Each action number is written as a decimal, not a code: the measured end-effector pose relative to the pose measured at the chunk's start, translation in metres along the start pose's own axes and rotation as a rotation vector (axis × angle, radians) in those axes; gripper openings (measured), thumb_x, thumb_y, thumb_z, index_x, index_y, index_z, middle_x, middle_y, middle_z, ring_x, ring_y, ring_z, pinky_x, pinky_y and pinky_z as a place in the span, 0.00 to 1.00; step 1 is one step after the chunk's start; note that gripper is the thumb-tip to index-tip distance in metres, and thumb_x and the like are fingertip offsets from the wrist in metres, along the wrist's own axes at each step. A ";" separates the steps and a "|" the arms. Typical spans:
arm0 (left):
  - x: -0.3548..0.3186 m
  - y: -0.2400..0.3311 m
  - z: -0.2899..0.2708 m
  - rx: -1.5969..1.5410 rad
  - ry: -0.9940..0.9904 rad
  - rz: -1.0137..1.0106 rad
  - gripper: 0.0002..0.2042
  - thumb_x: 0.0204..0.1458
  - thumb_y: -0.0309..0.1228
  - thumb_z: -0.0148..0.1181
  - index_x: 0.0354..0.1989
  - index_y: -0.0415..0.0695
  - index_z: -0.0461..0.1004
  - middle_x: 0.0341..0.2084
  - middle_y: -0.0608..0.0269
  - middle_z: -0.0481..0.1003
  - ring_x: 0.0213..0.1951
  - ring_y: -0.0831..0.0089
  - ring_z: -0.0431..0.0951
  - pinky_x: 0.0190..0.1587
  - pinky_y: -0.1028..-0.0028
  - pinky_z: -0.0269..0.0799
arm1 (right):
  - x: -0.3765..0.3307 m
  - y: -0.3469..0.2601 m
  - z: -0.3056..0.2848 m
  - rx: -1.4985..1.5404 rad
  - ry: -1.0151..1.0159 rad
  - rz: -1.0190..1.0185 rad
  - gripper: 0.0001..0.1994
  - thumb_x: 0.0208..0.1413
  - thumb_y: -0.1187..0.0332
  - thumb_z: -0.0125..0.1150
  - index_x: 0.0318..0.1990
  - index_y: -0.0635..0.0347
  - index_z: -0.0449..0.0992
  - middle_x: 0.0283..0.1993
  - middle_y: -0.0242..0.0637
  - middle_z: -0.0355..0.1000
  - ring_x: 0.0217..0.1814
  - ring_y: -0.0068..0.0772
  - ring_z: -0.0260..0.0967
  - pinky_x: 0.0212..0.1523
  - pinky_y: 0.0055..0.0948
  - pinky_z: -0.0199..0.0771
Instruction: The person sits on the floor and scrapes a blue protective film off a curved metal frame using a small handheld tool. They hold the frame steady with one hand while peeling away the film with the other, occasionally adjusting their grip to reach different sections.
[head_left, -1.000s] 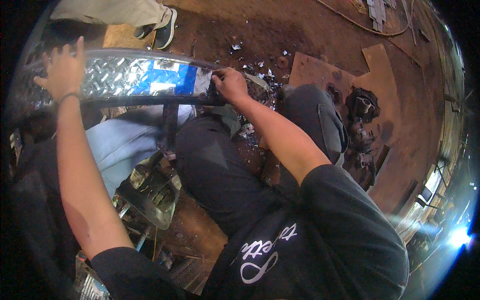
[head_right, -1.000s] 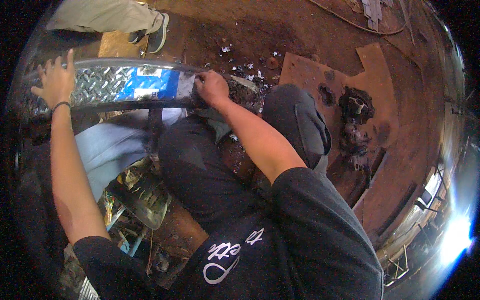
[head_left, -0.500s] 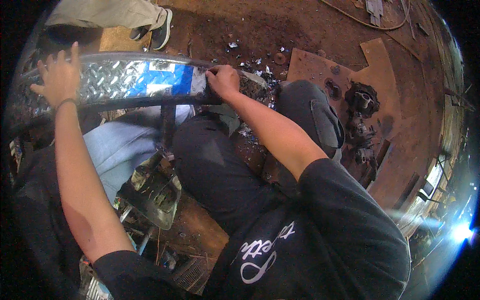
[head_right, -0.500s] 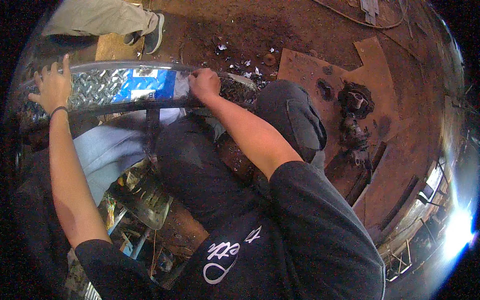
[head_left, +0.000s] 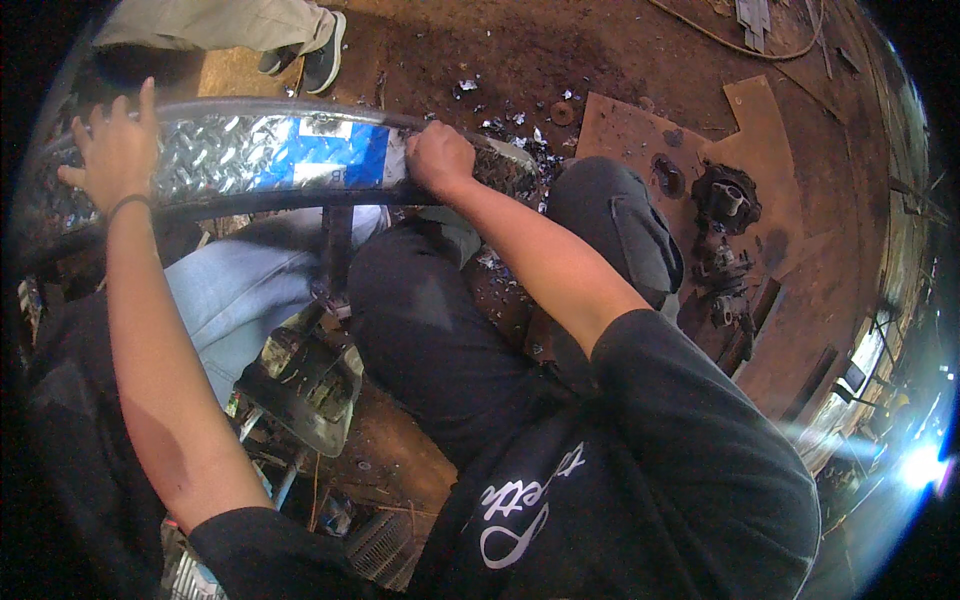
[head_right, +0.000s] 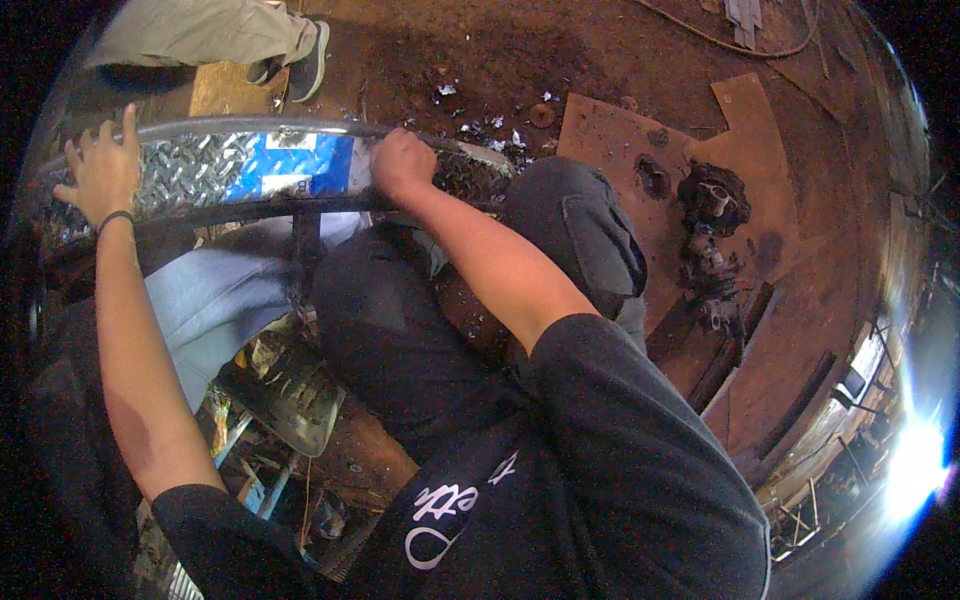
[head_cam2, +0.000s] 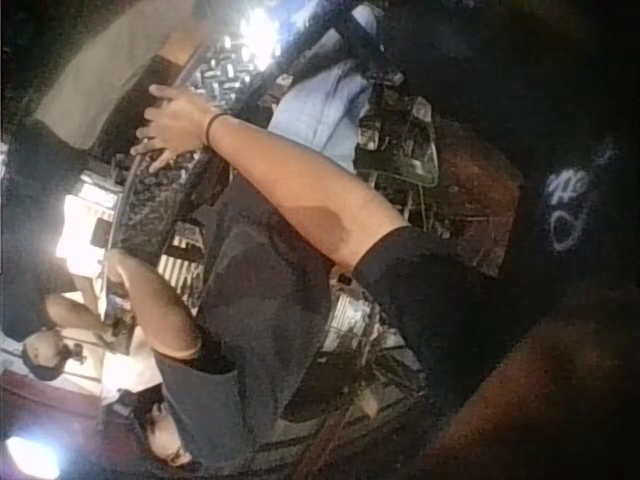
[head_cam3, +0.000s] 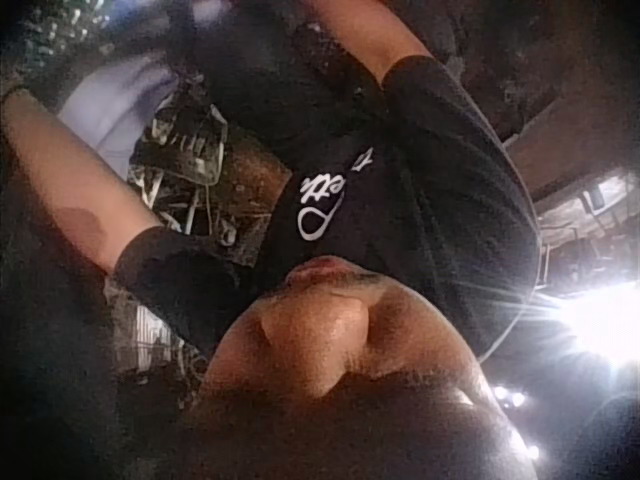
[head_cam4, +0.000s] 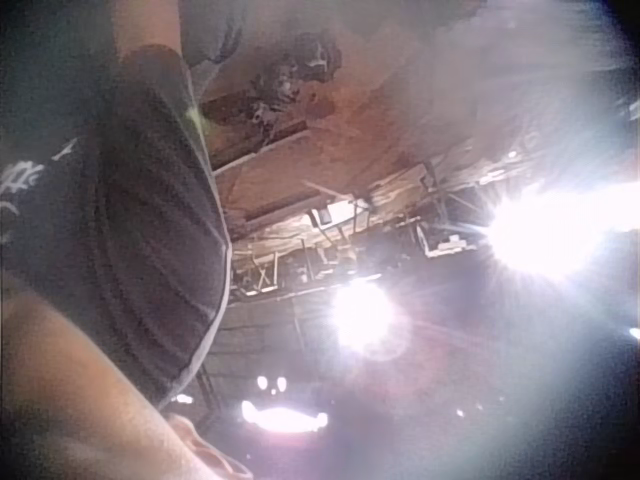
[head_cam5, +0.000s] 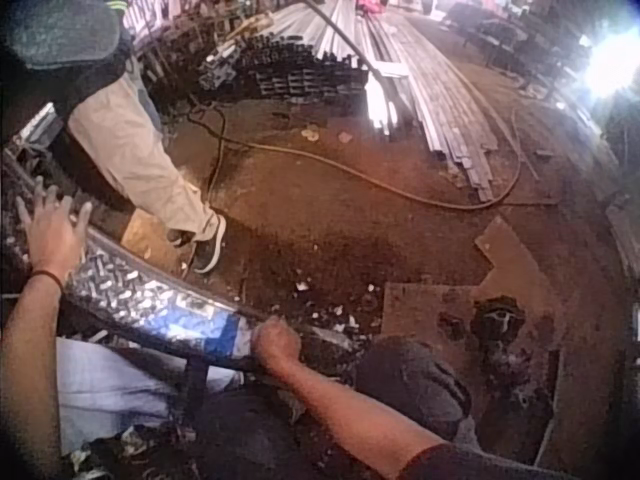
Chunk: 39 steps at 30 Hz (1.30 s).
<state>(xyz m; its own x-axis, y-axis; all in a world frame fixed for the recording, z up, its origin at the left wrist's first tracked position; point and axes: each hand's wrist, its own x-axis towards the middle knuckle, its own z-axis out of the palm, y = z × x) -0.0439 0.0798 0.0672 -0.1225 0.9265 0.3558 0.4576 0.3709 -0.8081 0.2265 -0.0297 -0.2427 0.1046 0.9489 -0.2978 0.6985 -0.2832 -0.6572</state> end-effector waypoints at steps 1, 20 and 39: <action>0.000 -0.001 0.001 -0.006 0.005 0.001 0.35 0.64 0.68 0.34 0.67 0.60 0.72 0.72 0.61 0.64 0.76 0.56 0.54 0.68 0.26 0.44 | 0.000 -0.001 0.000 0.002 -0.002 -0.010 0.19 0.59 0.57 0.56 0.39 0.68 0.80 0.40 0.58 0.80 0.44 0.62 0.80 0.48 0.55 0.80; 0.000 -0.001 0.005 0.003 0.019 0.001 0.35 0.64 0.68 0.33 0.68 0.62 0.71 0.72 0.63 0.64 0.76 0.57 0.54 0.68 0.24 0.44 | 0.022 0.026 -0.009 0.341 -0.146 0.153 0.15 0.53 0.57 0.69 0.43 0.54 0.87 0.48 0.51 0.82 0.52 0.55 0.80 0.56 0.48 0.79; 0.001 -0.001 0.005 -0.004 0.015 0.001 0.35 0.64 0.68 0.34 0.69 0.61 0.70 0.72 0.63 0.63 0.76 0.58 0.53 0.68 0.24 0.43 | 0.007 -0.010 -0.018 0.041 -0.113 0.103 0.18 0.56 0.58 0.58 0.37 0.67 0.85 0.42 0.61 0.80 0.47 0.63 0.80 0.51 0.52 0.80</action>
<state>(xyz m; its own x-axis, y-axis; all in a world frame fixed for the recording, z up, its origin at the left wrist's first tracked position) -0.0490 0.0805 0.0657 -0.1087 0.9258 0.3619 0.4612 0.3695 -0.8067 0.2331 -0.0173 -0.2258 0.0924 0.8932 -0.4400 0.6586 -0.3863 -0.6458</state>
